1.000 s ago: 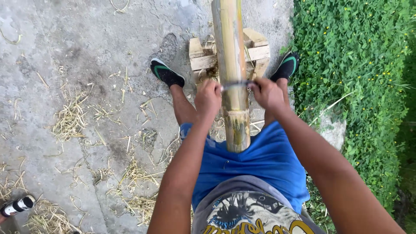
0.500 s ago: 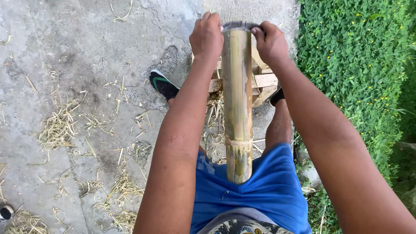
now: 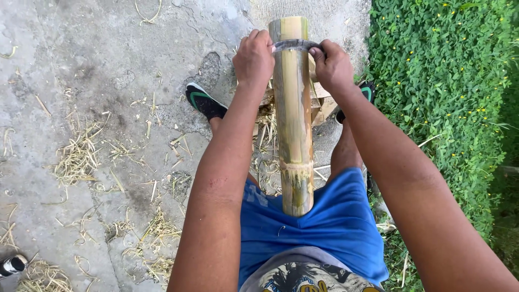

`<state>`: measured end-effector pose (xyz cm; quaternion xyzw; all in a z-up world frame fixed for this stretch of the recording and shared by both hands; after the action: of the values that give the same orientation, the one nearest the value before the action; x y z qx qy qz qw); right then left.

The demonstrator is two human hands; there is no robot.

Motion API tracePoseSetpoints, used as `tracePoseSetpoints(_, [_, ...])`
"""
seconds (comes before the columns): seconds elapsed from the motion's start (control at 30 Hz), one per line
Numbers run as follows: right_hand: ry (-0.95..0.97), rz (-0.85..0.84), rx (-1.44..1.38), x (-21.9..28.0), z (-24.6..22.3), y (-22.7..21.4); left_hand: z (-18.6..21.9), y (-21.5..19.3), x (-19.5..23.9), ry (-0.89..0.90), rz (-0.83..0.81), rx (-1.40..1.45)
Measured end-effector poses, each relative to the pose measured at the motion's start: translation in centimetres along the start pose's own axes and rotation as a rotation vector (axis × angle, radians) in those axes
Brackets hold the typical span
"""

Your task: Strip the outer layer of a bamboo stalk using a curved knife.

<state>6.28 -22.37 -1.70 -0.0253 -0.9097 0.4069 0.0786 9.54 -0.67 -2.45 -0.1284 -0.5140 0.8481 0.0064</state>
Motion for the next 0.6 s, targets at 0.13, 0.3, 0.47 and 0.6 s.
tracePoseSetpoints(0.13, [-0.046, 0.000, 0.004, 1.8, 0.2, -0.1, 2.2, -3.5, 2.2, -0.062, -0.056, 0.032])
tracePoseSetpoints(0.3, [-0.007, -0.037, 0.037, 5.7, -0.1, -1.1, 3.2, -4.5, 6.1, -0.060, -0.032, 0.094])
tracePoseSetpoints(0.47, [-0.006, -0.116, 0.055, 11.4, 0.8, -1.9, 5.0, -6.2, 12.5, -0.097, -0.021, 0.176])
tracePoseSetpoints(0.6, [-0.072, -0.103, 0.032, 18.3, 1.8, -2.2, 6.1, -6.8, 19.6, -0.054, -0.039, 0.243])
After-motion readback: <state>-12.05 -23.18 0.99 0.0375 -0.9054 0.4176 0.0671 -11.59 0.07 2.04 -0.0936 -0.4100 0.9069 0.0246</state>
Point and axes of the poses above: each hand's wrist, its own x-axis away from the middle knuckle, its own y-axis out of the palm, z = x × y, the point moved 1 cm from there along -x, towards the middle knuckle, and after that the axes turned 10 degrees about y, right-handed, at the moved point
